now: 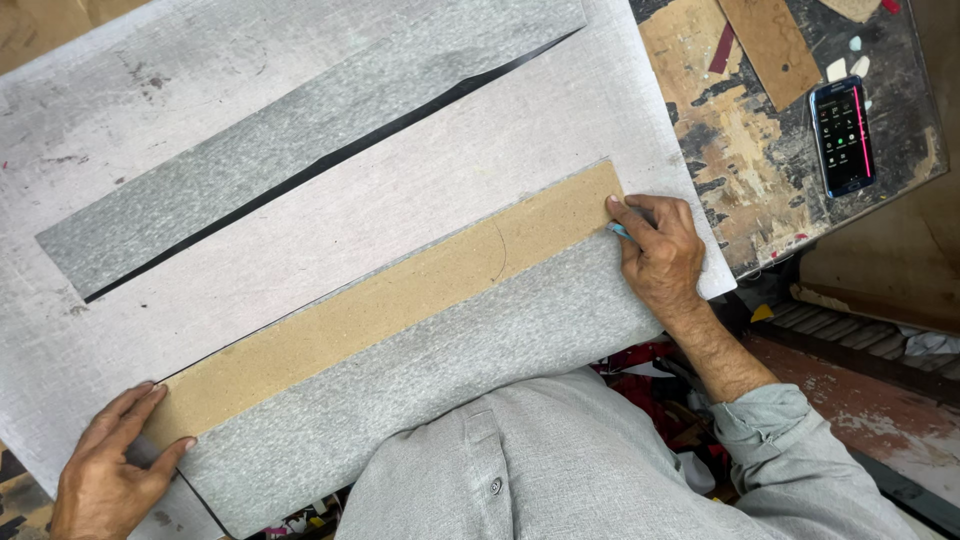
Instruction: The person uses a cardboard template to mark and cut a long strip from a folded piece of gray fabric on a worktable. They trace the template with a blue pen, cut along the marked line with scissors, and repeat the process to produce multiple fabric strips.
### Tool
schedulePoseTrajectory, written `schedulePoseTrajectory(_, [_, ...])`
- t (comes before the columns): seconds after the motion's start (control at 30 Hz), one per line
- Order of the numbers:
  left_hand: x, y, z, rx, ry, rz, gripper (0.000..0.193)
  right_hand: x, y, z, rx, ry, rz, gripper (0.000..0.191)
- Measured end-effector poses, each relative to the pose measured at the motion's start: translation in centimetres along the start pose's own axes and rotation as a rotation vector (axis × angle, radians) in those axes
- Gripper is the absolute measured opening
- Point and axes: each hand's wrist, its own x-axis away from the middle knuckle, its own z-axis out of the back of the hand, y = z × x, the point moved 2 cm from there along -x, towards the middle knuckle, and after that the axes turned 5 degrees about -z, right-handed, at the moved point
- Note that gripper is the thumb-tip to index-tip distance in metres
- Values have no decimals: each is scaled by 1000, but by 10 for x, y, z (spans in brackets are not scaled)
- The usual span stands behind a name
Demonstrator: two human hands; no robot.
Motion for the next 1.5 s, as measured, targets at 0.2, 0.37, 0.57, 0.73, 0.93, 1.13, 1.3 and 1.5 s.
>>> schedulePoseTrajectory(0.2, [-8, -8, -2, -220, -46, -146, 83, 2, 2, 1, -22, 20, -39, 32])
schedulePoseTrajectory(0.37, [-12, -10, -5, -198, -63, -153, 81, 2, 6, 2, -42, 47, -21, 25])
schedulePoseTrajectory(0.57, [-6, 6, 0, -217, -26, -178, 80, 3, 7, 1, -15, 64, 3, 25])
schedulePoseTrajectory(0.73, [0, 23, 14, -32, -18, -62, 72, 5, 5, -4, 4, 66, 20, 28])
schedulePoseTrajectory(0.93, [4, 40, 27, 67, 17, -110, 72, 15, 14, -17, 30, 71, 42, 21])
schedulePoseTrajectory(1.13, [8, 44, 31, 10, -50, 29, 68, 22, 14, -18, 29, 52, 56, 7])
schedulePoseTrajectory(1.3, [15, 38, 39, 87, 7, -35, 69, 24, -22, -1, 95, 96, 212, 10])
schedulePoseTrajectory(1.5, [26, 26, 44, 146, -3, 2, 73, 45, -62, 6, 39, -74, 202, 11])
